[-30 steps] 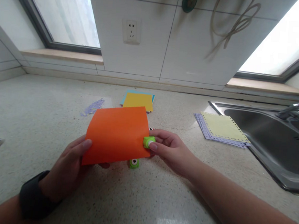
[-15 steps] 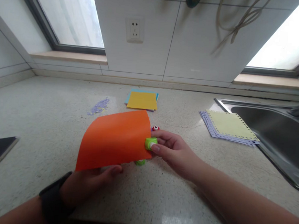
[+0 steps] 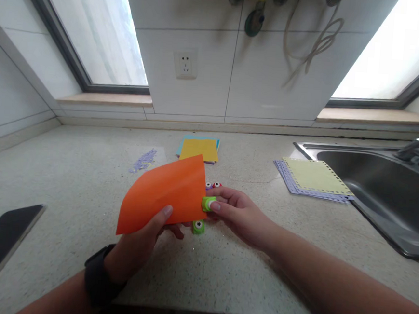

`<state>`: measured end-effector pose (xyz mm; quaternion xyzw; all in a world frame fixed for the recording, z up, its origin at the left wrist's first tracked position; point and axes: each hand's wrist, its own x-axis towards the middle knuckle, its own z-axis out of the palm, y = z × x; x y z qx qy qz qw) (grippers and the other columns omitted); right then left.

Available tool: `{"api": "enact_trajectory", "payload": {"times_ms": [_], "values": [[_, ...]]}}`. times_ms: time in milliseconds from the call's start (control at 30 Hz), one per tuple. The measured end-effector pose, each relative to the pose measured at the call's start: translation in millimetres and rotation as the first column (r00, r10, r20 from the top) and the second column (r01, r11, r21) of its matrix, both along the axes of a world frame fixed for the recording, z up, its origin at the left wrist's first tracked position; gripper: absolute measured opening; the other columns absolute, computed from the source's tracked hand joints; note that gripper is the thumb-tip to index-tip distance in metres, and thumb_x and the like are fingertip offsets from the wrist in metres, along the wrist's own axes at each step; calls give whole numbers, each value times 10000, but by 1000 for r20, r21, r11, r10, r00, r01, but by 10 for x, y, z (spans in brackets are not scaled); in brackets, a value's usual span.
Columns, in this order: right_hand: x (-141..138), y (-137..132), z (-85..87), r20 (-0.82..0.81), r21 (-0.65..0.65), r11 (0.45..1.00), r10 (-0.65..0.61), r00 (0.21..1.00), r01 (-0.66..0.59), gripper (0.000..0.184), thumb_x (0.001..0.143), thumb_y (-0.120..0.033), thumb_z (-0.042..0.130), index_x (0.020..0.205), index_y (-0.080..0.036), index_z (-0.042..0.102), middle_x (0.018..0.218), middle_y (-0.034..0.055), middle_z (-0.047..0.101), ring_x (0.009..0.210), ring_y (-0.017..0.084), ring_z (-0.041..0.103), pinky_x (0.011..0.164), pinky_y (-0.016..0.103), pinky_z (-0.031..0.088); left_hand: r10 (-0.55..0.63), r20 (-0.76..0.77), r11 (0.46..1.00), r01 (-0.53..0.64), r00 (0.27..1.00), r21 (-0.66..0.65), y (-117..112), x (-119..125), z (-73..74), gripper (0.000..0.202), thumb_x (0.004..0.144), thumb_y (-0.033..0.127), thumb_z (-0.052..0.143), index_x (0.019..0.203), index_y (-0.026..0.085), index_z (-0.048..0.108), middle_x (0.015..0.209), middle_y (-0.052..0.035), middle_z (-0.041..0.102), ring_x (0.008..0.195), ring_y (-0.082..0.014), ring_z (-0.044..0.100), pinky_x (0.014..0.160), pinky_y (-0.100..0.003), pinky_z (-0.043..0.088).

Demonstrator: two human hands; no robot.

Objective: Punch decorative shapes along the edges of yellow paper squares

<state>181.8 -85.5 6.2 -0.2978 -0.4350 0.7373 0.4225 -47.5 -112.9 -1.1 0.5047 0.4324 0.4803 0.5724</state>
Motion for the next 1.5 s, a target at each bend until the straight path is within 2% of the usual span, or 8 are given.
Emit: {"api": "enact_trajectory", "payload": {"times_ms": [133,233,433,567,900,1167,1367,1500], "values": [[7,8,59,-52,-32,998,-51,997,50,397,711,-346,908,1012,-170,718,912,39,741,743,113,666,664,243,471,121,-144,990,-109,982,88,52,119,162,416,956,385,551,625,185,702,688,-64,734,748,-230,704,838,-363,564],[52,5,124,-58,-20,997,-72,996,71,394,715,-352,901,1010,-167,716,846,30,716,701,121,634,618,258,431,131,-205,987,-108,970,116,117,218,216,417,945,377,544,601,180,674,648,-62,707,650,-208,667,738,-346,561],[127,5,170,-9,25,997,-70,997,71,405,742,-376,878,1051,-164,724,832,42,716,661,137,615,639,309,450,88,22,996,-88,996,-9,220,281,-14,364,938,417,561,730,145,683,643,-68,708,541,-177,618,551,-301,513],[111,17,100,13,5,998,-68,998,67,393,722,-346,898,1031,-166,733,883,38,725,712,120,635,678,280,475,98,6,995,-98,995,-16,175,232,-45,322,930,374,572,733,151,694,636,-65,720,531,-182,635,554,-300,534],[139,22,50,147,20,998,56,987,-60,279,782,-317,856,986,-159,748,993,70,747,906,163,698,872,314,541,21,-253,989,17,967,145,119,77,-6,385,987,395,524,709,221,725,712,-41,743,665,-211,692,719,-346,595],[152,-9,126,219,47,997,48,974,-60,259,793,-323,851,968,-169,738,796,16,706,668,101,597,629,231,470,210,-396,943,-79,894,322,106,30,74,146,884,312,653,797,275,765,697,-7,751,907,-274,728,1095,-446,470],[149,-13,121,205,35,997,67,977,-75,305,790,-343,851,984,-148,719,837,41,715,735,135,641,695,273,501,195,-399,932,-41,896,361,113,-13,61,121,755,229,749,865,276,742,758,-6,779,860,-277,745,1024,-439,532],[151,-3,83,196,27,997,61,979,-68,300,791,-335,851,995,-155,723,851,41,727,760,141,667,729,281,523,137,-302,958,-49,943,281,92,66,110,51,834,292,676,847,261,716,817,-31,788,798,-262,751,891,-434,603]]}}
